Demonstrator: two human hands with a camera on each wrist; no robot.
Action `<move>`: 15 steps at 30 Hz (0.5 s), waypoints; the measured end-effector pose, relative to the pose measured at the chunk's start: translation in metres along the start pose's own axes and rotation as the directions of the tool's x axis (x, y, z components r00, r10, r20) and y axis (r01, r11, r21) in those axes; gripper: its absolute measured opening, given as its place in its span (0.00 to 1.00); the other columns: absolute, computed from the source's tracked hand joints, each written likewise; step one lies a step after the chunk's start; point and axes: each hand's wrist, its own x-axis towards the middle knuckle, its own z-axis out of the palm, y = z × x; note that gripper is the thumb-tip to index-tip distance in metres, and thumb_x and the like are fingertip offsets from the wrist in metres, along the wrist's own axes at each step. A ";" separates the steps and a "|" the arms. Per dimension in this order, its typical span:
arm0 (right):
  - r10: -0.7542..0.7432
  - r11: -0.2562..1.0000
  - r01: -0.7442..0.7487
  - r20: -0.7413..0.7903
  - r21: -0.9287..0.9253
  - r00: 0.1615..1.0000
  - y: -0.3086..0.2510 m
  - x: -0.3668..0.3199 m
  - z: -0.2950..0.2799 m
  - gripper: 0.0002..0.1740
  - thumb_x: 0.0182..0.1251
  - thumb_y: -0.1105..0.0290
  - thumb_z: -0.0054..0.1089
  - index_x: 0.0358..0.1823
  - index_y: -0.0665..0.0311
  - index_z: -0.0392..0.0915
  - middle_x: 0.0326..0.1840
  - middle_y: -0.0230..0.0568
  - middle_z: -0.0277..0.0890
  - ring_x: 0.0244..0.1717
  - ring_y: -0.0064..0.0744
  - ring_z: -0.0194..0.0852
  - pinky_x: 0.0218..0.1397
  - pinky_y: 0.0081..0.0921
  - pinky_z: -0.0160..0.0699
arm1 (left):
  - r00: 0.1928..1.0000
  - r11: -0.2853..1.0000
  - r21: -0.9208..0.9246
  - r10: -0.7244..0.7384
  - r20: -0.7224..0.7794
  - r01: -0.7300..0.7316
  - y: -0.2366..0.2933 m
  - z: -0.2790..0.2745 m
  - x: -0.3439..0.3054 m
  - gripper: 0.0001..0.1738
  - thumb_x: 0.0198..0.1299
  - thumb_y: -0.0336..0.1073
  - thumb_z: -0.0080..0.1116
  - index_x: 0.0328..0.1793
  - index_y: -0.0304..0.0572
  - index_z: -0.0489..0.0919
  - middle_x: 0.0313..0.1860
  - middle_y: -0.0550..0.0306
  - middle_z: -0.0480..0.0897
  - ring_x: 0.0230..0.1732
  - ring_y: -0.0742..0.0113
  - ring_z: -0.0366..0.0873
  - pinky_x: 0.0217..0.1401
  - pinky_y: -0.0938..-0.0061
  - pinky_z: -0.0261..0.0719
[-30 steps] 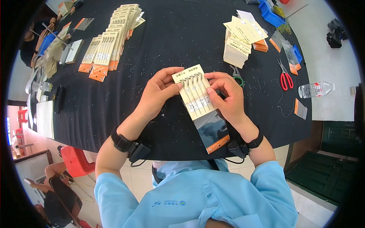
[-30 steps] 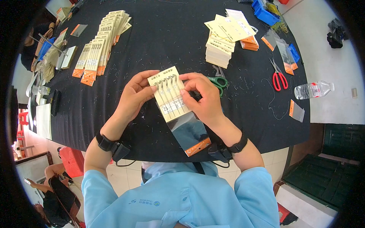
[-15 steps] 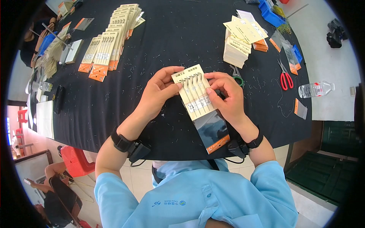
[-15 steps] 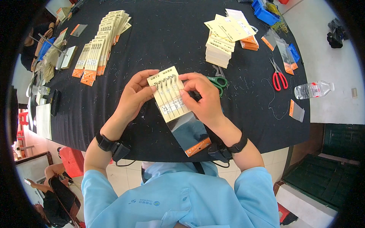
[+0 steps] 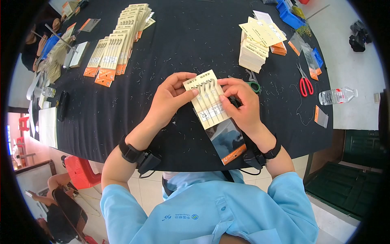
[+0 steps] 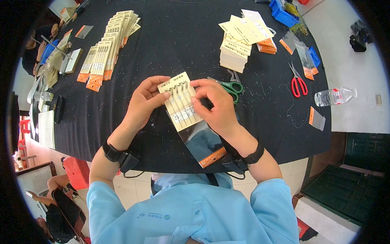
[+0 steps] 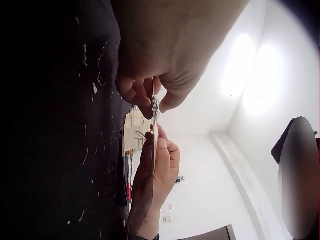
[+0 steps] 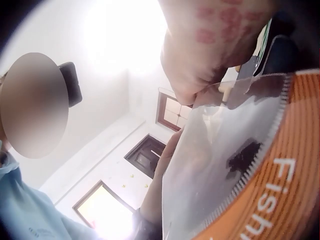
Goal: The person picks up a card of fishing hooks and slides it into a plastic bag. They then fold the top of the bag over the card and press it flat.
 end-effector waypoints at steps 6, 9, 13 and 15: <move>-0.042 0.998 0.043 0.008 -0.047 0.999 0.000 0.000 0.001 0.07 0.54 0.78 0.62 0.30 0.65 0.71 0.47 0.45 0.78 0.45 0.38 0.77 0.50 0.30 0.74 | 1.000 1.000 0.030 -0.008 0.003 0.008 -0.002 -0.002 0.001 0.23 0.58 0.25 0.59 0.60 0.32 0.69 0.53 0.48 0.78 0.52 0.67 0.78 0.57 0.74 0.75; -0.058 0.997 0.059 0.009 -0.048 0.998 0.001 0.000 0.001 0.07 0.54 0.78 0.62 0.30 0.65 0.71 0.47 0.45 0.78 0.44 0.38 0.77 0.49 0.29 0.75 | 1.000 1.000 0.024 -0.006 -0.003 0.006 -0.002 -0.002 0.001 0.22 0.58 0.25 0.58 0.59 0.31 0.69 0.51 0.48 0.79 0.52 0.68 0.78 0.56 0.74 0.76; -0.059 0.997 0.059 0.003 -0.045 0.998 0.001 0.000 0.002 0.07 0.53 0.79 0.62 0.30 0.65 0.72 0.47 0.45 0.78 0.44 0.38 0.78 0.47 0.28 0.76 | 1.000 1.000 0.022 -0.011 -0.012 0.012 -0.002 -0.002 0.001 0.21 0.58 0.25 0.59 0.58 0.31 0.70 0.50 0.49 0.79 0.51 0.68 0.78 0.56 0.75 0.76; -0.061 0.997 0.061 0.003 -0.048 0.998 0.001 0.000 0.001 0.07 0.53 0.79 0.63 0.30 0.65 0.72 0.46 0.45 0.78 0.44 0.38 0.78 0.47 0.28 0.76 | 1.000 1.000 0.017 -0.014 -0.012 0.014 -0.002 -0.002 0.001 0.21 0.58 0.25 0.59 0.58 0.31 0.70 0.50 0.49 0.79 0.51 0.68 0.78 0.56 0.75 0.76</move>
